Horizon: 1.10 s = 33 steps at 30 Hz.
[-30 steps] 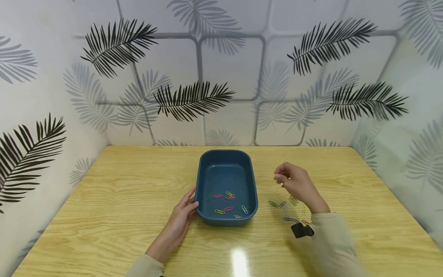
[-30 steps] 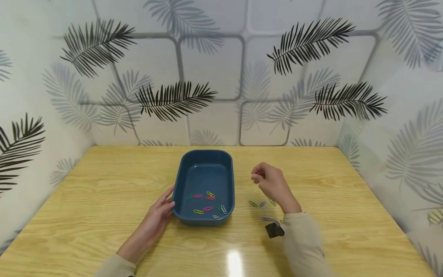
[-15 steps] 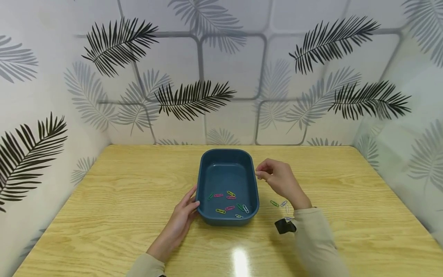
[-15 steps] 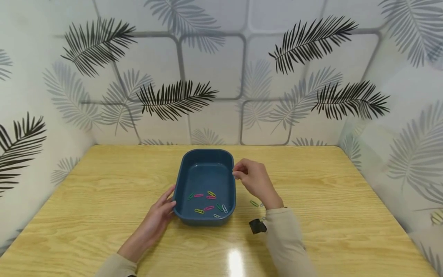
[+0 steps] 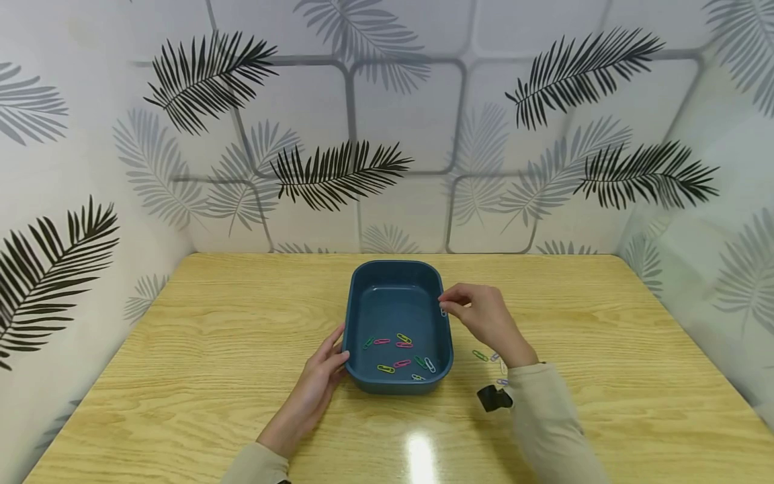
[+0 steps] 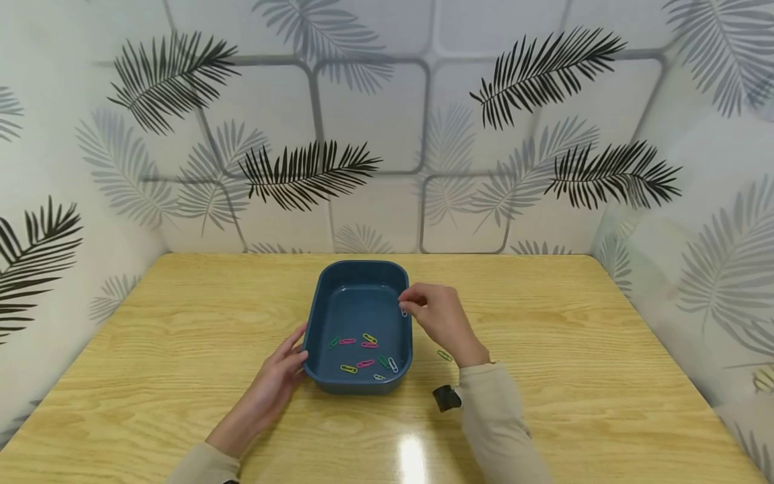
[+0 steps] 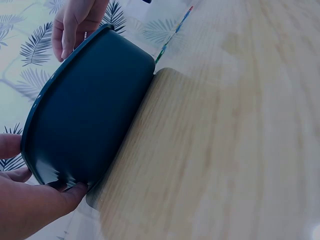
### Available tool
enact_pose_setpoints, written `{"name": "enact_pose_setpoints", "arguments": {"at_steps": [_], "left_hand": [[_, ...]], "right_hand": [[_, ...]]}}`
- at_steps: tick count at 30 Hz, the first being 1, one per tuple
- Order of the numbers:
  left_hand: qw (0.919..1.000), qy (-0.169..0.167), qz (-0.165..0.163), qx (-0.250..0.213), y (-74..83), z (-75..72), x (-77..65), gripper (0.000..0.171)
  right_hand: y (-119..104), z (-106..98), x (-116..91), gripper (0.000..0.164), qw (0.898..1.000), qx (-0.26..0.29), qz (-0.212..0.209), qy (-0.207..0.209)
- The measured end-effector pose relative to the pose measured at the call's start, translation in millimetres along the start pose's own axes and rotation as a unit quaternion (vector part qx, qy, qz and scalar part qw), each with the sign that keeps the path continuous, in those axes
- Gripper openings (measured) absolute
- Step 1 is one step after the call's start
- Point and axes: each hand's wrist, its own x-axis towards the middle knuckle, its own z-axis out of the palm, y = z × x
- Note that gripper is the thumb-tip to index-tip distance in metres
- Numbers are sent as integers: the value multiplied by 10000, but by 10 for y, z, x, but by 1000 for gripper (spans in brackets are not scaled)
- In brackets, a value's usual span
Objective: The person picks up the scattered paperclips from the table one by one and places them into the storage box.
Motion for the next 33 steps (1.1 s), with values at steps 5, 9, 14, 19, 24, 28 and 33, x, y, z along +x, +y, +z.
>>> {"name": "enact_pose_setpoints", "arguments": {"at_steps": [5, 9, 14, 19, 24, 28, 33], "left_hand": [[10000, -13, 9, -10, 0, 2, 3, 58], [10000, -11, 3, 2, 2, 1, 5, 58], [10000, -31, -25, 0, 0, -1, 3, 59], [10000, -24, -35, -15, -1, -1, 3, 59], [10000, -21, -7, -25, -9, -3, 5, 59], [10000, -17, 17, -26, -8, -2, 11, 58], [10000, -30, 24, -32, -8, -3, 6, 58]], "right_hand": [[0, 17, 5, 7, 9999, -12, -113, 19], [1, 33, 2, 8, 9999, 80, -147, -30], [-7, 44, -6, 9, 9997, 89, -234, -65], [-23, 34, -9, 9, 9997, 88, -204, -54], [-34, 39, -5, 12, 9999, 112, -47, -77], [-27, 40, -3, 13, 9999, 132, 16, -68], [-20, 33, -7, 14, 9999, 108, -18, -73]]}}
